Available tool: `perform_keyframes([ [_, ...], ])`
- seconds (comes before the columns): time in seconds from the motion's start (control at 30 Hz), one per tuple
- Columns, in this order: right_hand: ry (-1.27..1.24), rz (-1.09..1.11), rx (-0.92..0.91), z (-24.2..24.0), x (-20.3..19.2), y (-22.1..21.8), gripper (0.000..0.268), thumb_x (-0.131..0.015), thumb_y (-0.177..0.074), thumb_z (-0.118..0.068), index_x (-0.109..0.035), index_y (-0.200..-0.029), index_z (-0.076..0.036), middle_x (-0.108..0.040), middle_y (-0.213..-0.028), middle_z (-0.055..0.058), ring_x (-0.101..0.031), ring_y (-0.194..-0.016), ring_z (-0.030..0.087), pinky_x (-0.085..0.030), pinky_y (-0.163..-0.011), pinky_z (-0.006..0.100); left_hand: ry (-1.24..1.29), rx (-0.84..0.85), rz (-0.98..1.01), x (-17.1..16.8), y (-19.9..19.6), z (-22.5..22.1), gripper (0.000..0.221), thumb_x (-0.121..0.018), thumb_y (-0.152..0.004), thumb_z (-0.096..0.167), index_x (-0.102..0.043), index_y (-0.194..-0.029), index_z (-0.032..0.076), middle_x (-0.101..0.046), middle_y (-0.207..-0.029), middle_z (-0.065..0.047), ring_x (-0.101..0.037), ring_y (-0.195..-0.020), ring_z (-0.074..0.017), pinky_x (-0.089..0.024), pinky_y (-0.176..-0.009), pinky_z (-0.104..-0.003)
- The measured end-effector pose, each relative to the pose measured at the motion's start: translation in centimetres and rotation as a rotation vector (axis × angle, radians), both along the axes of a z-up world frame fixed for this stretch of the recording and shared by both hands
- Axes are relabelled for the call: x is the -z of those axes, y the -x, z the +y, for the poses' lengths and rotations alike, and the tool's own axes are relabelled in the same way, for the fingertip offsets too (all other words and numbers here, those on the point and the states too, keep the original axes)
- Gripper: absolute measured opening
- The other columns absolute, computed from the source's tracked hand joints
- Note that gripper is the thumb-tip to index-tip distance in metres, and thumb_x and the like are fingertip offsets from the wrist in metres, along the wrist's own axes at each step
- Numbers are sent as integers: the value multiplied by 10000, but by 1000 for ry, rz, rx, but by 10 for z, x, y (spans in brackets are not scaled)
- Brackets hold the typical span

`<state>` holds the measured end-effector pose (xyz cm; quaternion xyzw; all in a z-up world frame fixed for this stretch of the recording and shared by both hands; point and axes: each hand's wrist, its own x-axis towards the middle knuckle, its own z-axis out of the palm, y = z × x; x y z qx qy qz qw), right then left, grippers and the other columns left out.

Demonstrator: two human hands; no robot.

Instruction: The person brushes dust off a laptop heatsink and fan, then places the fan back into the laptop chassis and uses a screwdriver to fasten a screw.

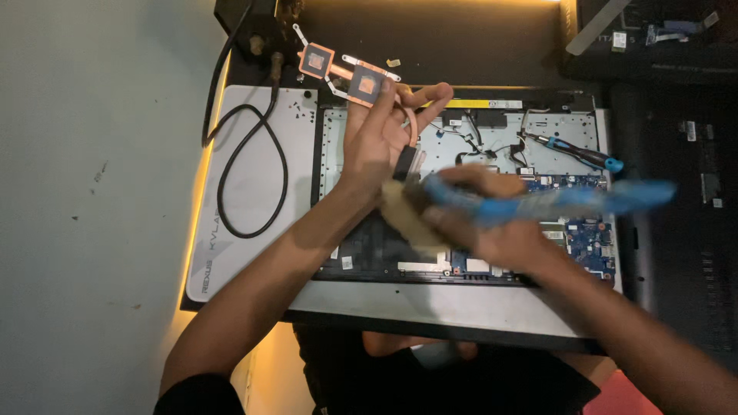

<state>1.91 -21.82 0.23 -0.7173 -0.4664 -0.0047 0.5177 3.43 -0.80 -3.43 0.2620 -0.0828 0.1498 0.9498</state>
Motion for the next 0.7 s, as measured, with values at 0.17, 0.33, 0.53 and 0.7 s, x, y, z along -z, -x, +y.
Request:
perform_keyframes([
  [0.17, -38, -137, 274, -16, -11, -18, 335, -862, -1140, -65, -721, -1382, 119, -782, -1125, 294, -803, -970, 453, -653, -892, 551, -58, -7, 65, 1, 10, -18, 287, -643, -1269, 342, -642, -1222, 59, -769, -1178, -185, -791, -1270, -429, -603, -1198, -689],
  [0.33, 8, -91, 314, -2, -3, 13, 376, -751, -1097, -81, -571, -1402, 45, -620, -1361, 260, -649, -1223, 357, -602, -1045, 453, -57, 81, 15, -6, 10, -3, 275, -607, -1276, 290, -618, -1195, 28, -755, -1386, -436, -726, -1412, -538, -545, -1335, -625],
  [0.53, 109, 184, 8, 0, 5, 10, 384, -803, -1014, -268, -665, -1304, -58, -745, -1142, 99, -746, -941, 208, -632, -746, 340, 93, -59, -39, -11, -5, 19, 216, -719, -1206, 155, -621, -1153, -30, -768, -1164, -491, -781, -1221, -571, -587, -1242, -719],
  [0.7, -94, -39, 547, -20, 4, -23, 396, -784, -1202, -225, -607, -1477, -3, -673, -1393, 178, -659, -1264, 294, -539, -1120, 444, -115, 40, -53, 18, -15, 3, 171, -704, -1216, 234, -624, -1254, 88, -682, -1061, -61, -790, -1295, -488, -591, -1196, -624],
])
